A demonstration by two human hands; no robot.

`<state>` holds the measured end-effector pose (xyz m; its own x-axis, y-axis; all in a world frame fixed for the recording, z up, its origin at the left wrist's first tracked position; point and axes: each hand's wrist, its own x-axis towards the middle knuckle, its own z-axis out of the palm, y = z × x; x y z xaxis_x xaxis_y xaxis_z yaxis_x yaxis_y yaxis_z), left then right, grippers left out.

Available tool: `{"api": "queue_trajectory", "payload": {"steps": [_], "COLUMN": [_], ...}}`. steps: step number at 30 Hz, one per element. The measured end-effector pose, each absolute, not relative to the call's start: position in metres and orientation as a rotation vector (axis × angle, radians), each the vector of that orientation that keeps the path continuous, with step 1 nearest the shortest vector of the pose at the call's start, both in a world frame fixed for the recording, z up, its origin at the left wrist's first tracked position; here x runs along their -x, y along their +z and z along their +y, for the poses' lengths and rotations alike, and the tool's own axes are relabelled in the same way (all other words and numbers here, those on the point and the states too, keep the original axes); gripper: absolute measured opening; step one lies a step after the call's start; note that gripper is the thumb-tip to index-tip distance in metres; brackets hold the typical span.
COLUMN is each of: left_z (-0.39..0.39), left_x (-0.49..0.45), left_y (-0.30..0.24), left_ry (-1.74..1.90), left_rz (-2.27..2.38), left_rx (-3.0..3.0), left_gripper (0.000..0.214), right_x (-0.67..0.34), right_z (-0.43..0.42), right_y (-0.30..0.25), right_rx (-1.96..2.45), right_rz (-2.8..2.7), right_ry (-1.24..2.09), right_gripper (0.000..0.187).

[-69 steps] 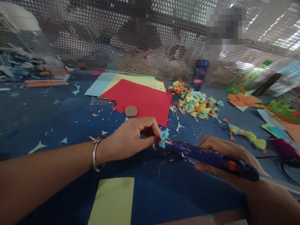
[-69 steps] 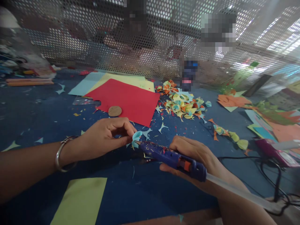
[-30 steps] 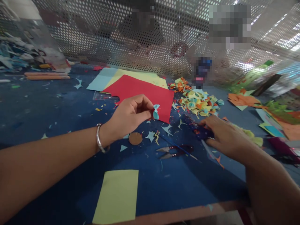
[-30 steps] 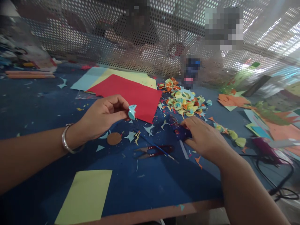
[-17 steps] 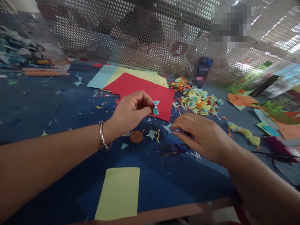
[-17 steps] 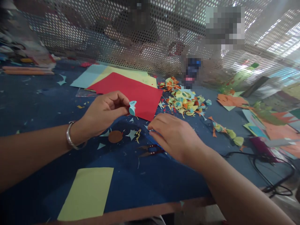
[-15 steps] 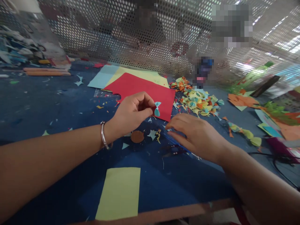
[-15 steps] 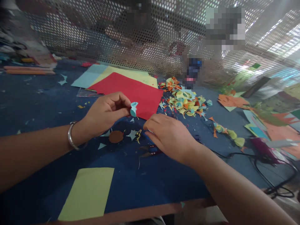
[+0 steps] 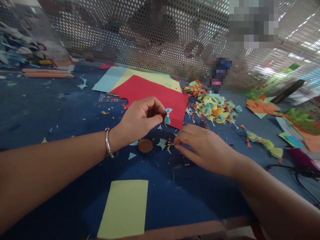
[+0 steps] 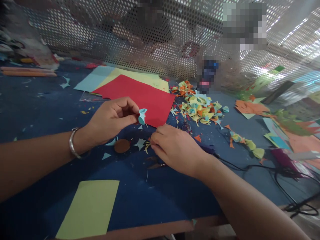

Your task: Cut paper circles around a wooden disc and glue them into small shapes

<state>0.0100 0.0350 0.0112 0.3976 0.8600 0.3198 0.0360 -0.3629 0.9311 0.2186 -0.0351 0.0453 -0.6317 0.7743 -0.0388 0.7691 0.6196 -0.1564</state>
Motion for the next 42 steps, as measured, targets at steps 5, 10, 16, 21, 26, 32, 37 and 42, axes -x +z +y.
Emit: {"api": "queue_trajectory", "payload": {"steps": [5, 10, 16, 21, 26, 32, 37, 42], "left_z": [0.035, 0.033, 0.033, 0.033, 0.034, 0.034, 0.034, 0.034], "left_x": [-0.009, -0.010, -0.010, -0.011, -0.011, -0.011, -0.011, -0.010], "left_y": [0.010, 0.010, 0.010, 0.010, 0.008, 0.007, 0.007, 0.007], "left_ry": [1.092, 1.072, 1.086, 1.102, 1.094, 1.093, 1.089, 1.087], "left_rz": [0.808, 0.802, 0.813, 0.797, 0.774, 0.791, 0.790, 0.786], "left_rx": [-1.745, -1.730, -1.742, -1.712, -1.685, -1.717, -1.716, -1.726], "left_gripper": [0.011, 0.012, 0.013, 0.013, 0.014, 0.013, 0.013, 0.014], "right_x": [-0.222, -0.225, -0.219, -0.214, -0.219, -0.222, -0.222, -0.224], "right_z": [-0.038, -0.040, -0.040, -0.045, -0.045, -0.038, -0.035, -0.032], "right_y": [0.044, 0.040, 0.039, 0.040, 0.041, 0.038, 0.034, 0.032], "right_rx": [1.385, 1.552, 1.586, 1.474, 1.423, 1.335, 1.280, 1.264], "right_rz": [-2.780, -2.729, -2.679, -2.701, -2.643, -2.587, -2.669, -2.710], "right_ry": [0.266, 0.293, 0.133, 0.204, 0.445, 0.291, 0.202, 0.185], "right_gripper": [0.020, 0.012, 0.013, 0.016, 0.012, 0.014, 0.019, 0.020]}}
